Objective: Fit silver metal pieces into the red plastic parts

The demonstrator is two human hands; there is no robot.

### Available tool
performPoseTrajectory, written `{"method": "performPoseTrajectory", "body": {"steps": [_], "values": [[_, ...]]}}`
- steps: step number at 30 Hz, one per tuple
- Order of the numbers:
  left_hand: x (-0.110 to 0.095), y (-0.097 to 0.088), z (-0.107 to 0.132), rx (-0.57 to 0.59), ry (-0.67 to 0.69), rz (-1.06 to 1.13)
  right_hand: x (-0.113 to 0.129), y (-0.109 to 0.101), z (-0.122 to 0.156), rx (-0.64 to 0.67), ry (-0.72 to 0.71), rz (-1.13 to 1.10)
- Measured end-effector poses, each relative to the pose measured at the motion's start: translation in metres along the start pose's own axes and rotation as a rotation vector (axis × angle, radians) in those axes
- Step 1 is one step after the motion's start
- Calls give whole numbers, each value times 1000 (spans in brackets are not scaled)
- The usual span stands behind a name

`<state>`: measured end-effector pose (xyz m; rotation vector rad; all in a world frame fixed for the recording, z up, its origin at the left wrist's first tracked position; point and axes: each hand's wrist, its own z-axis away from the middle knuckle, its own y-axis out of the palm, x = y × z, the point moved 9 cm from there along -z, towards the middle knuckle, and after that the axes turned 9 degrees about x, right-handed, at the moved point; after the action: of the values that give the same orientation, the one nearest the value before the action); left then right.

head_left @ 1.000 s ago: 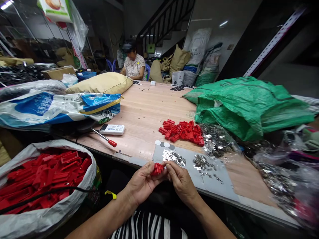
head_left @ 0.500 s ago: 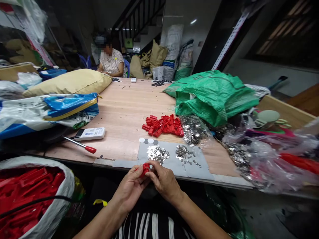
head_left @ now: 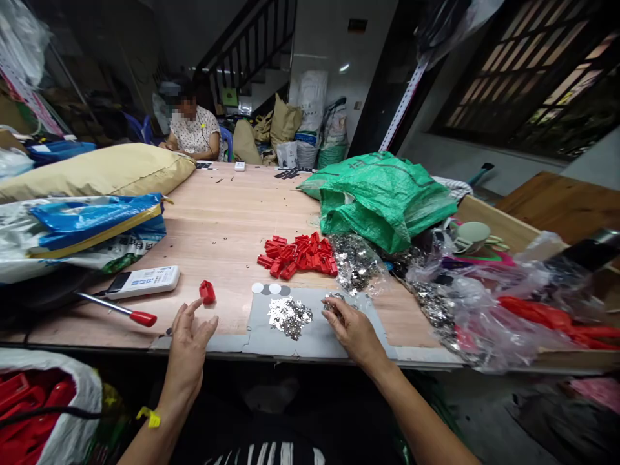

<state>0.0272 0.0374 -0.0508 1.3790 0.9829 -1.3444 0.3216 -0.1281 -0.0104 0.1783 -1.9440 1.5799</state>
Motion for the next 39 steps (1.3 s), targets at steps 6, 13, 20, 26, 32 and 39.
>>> {"method": "performPoseTrajectory", "body": {"steps": [6, 13, 20, 26, 32, 39], "values": [[7, 15, 16, 99, 51, -194, 15, 11, -59, 101, -28, 257], [6, 34, 31, 165, 63, -121, 30, 43, -116, 192, -2, 385], [6, 43, 36, 141, 52, 6, 30, 30, -113, 170, -17, 373], [14, 73, 40, 303, -97, 178, 65, 26, -66, 157, -136, 192], [22, 100, 56, 520, -250, 231, 111, 56, 3, 239, -292, -186], [35, 96, 66, 517, -351, 278, 99, 46, 28, 221, -223, -394]]}}
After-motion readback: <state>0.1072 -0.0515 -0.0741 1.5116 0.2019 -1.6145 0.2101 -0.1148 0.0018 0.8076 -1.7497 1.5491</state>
